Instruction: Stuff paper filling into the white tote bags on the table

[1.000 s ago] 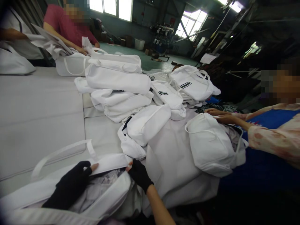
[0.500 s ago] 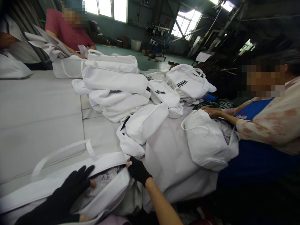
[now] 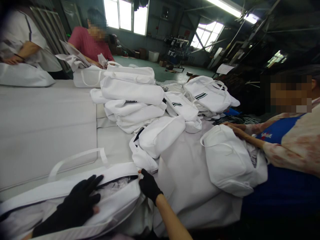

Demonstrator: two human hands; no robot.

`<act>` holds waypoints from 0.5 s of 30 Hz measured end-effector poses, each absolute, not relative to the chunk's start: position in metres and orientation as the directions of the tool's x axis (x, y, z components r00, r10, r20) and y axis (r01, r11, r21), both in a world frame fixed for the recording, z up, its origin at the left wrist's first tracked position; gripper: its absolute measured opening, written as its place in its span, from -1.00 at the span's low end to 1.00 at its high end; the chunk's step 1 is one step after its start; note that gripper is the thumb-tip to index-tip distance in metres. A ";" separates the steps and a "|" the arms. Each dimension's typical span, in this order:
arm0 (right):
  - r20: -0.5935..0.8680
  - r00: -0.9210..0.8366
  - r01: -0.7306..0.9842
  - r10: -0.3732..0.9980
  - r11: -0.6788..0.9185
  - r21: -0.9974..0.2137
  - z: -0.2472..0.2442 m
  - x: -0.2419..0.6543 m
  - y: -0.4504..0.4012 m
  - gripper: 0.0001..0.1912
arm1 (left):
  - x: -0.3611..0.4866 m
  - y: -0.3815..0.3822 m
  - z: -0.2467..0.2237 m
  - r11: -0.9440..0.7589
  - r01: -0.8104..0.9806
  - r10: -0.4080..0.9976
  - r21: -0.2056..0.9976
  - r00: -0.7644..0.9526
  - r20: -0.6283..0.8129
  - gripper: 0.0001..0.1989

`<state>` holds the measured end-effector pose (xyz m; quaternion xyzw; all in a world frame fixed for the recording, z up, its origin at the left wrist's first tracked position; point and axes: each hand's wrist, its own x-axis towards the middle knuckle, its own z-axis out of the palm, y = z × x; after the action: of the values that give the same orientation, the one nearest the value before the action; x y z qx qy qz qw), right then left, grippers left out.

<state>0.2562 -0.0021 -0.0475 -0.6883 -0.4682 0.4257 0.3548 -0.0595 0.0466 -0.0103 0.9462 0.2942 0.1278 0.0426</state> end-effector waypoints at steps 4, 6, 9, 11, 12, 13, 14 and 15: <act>-0.130 0.117 0.552 0.985 -0.173 -0.816 -0.029 0.261 0.001 -0.46 | -0.062 0.059 0.003 -0.815 0.573 0.575 0.087 0.781 0.245 -0.81; -0.087 0.063 0.595 0.994 -0.107 -0.796 -0.016 0.264 0.003 -0.47 | -0.062 0.065 0.005 -0.802 0.592 0.589 0.075 0.765 0.260 -0.76; -0.116 0.034 0.418 0.993 -0.120 -0.901 0.004 0.265 0.009 -0.52 | -0.063 0.066 -0.002 -0.766 0.635 0.636 0.100 0.727 0.261 -0.71; -0.160 -0.032 0.293 0.987 -0.143 -0.945 0.018 0.262 0.012 -0.53 | -0.065 0.061 -0.011 -0.749 0.653 0.657 0.116 0.708 0.260 -0.70; -0.177 -0.074 0.260 0.981 -0.152 -0.954 0.024 0.260 0.013 -0.54 | -0.066 0.057 -0.016 -0.747 0.654 0.659 0.120 0.706 0.259 -0.70; -0.190 -0.112 0.245 0.975 -0.158 -0.957 0.030 0.255 0.014 -0.54 | -0.067 0.054 -0.020 -0.744 0.657 0.663 0.120 0.702 0.260 -0.69; -0.201 -0.144 0.241 0.969 -0.163 -0.957 0.036 0.250 0.015 -0.54 | -0.067 0.050 -0.023 -0.744 0.657 0.662 0.120 0.701 0.264 -0.69; -0.211 -0.174 0.236 0.962 -0.167 -0.957 0.041 0.242 0.016 -0.54 | -0.067 0.047 -0.024 -0.745 0.657 0.661 0.119 0.700 0.272 -0.69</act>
<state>0.2424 0.0161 0.0414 -0.5458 -0.5487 0.5346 0.3394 -0.0672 0.0469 -0.0242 0.9219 0.3572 0.1500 0.0064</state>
